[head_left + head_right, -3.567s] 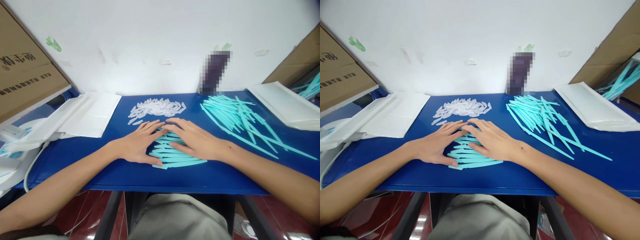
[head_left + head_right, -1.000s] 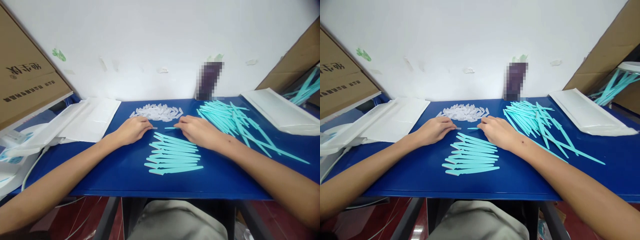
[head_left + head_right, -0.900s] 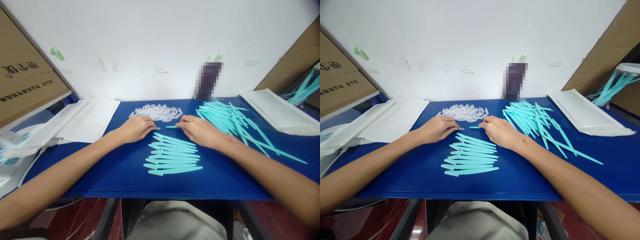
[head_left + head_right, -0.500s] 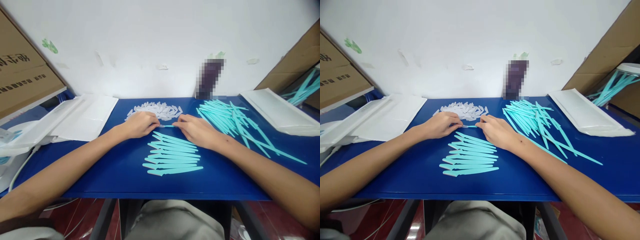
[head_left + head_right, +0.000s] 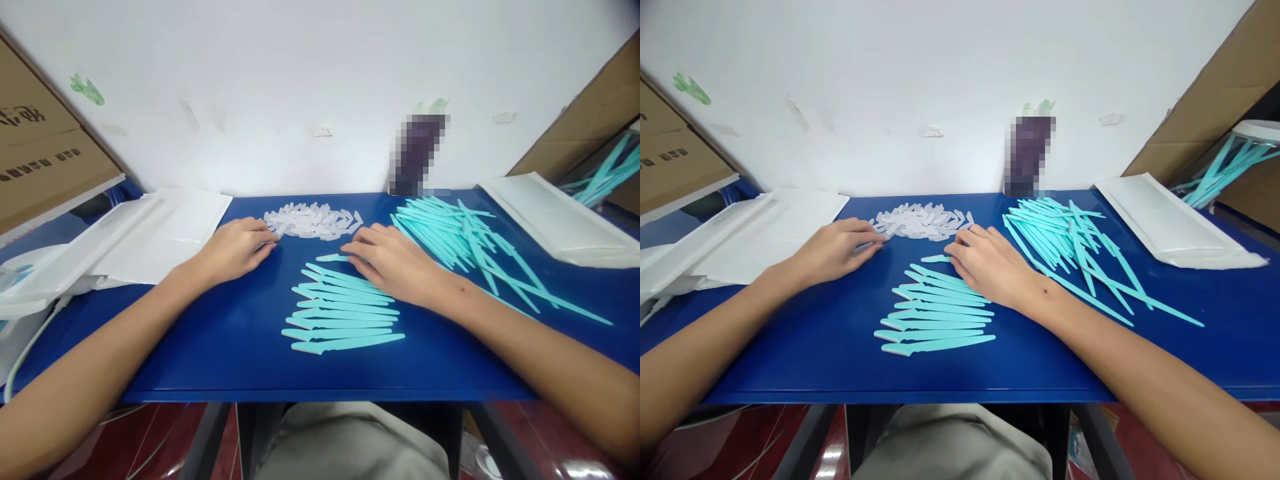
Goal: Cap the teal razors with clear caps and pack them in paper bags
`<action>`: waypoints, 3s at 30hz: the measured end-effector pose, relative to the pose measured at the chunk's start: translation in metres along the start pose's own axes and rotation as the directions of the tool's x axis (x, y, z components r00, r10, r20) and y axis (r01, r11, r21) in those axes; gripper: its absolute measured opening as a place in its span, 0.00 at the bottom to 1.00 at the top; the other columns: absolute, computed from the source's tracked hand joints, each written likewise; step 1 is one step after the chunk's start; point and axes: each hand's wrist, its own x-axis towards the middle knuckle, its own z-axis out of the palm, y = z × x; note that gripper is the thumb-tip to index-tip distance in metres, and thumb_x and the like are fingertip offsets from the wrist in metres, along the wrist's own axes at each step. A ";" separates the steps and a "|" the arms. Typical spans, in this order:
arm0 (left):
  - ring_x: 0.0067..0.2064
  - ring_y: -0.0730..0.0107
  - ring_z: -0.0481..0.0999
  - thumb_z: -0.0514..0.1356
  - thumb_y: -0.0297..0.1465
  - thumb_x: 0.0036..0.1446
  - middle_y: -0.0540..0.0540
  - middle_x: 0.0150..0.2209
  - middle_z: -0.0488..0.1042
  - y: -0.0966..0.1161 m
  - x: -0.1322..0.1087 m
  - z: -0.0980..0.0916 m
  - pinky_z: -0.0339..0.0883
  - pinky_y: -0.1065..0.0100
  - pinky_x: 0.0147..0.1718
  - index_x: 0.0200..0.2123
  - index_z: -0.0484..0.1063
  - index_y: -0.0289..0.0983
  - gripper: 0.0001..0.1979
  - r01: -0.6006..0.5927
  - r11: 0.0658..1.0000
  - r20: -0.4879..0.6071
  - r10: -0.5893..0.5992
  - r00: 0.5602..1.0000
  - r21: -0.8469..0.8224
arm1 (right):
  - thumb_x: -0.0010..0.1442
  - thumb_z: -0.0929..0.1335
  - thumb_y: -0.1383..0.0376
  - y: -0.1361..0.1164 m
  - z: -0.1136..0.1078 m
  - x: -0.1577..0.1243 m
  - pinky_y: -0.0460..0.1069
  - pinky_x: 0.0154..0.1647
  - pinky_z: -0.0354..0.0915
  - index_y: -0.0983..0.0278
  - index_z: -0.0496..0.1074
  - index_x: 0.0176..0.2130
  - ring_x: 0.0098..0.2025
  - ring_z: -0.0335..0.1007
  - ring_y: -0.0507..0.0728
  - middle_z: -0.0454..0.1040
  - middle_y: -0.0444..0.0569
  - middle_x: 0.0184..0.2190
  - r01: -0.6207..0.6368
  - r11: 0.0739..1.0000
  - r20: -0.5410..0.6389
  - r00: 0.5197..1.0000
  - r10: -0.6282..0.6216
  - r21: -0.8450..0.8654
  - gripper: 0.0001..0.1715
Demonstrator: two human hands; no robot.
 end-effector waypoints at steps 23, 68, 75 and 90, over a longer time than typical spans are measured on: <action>0.42 0.60 0.79 0.49 0.30 0.71 0.39 0.46 0.77 0.041 -0.011 -0.020 0.70 0.62 0.41 0.60 0.76 0.36 0.21 -0.050 0.976 0.225 0.099 0.969 -0.211 | 0.61 0.68 0.63 0.011 -0.008 -0.003 0.50 0.38 0.65 0.62 0.78 0.36 0.39 0.72 0.58 0.75 0.51 0.37 -0.173 0.937 0.188 0.975 0.120 0.303 0.07; 0.26 0.73 0.64 0.67 0.41 0.59 0.50 0.26 0.70 0.041 0.013 0.011 0.57 0.69 0.25 0.36 0.84 0.37 0.13 0.219 0.702 0.132 -0.176 0.975 -0.678 | 0.70 0.62 0.65 0.003 0.003 -0.003 0.52 0.37 0.64 0.64 0.79 0.50 0.41 0.77 0.60 0.81 0.53 0.45 -0.048 0.992 0.076 0.996 0.039 0.117 0.18; 0.21 0.76 0.59 0.66 0.41 0.59 0.54 0.19 0.64 0.048 0.011 0.008 0.54 0.69 0.23 0.32 0.82 0.35 0.13 0.278 0.724 0.130 -0.255 0.958 -0.631 | 0.68 0.64 0.65 0.004 -0.002 -0.004 0.51 0.34 0.61 0.62 0.79 0.49 0.40 0.78 0.60 0.83 0.49 0.46 -0.064 0.996 0.030 0.998 0.063 0.054 0.17; 0.21 0.76 0.61 0.65 0.39 0.63 0.53 0.19 0.67 0.047 0.012 0.013 0.55 0.70 0.22 0.35 0.81 0.35 0.13 0.198 0.719 0.082 -0.194 0.978 -0.666 | 0.68 0.63 0.65 -0.001 0.001 -0.001 0.51 0.30 0.55 0.62 0.78 0.47 0.36 0.74 0.57 0.82 0.50 0.42 -0.033 0.997 0.034 0.999 0.031 0.066 0.15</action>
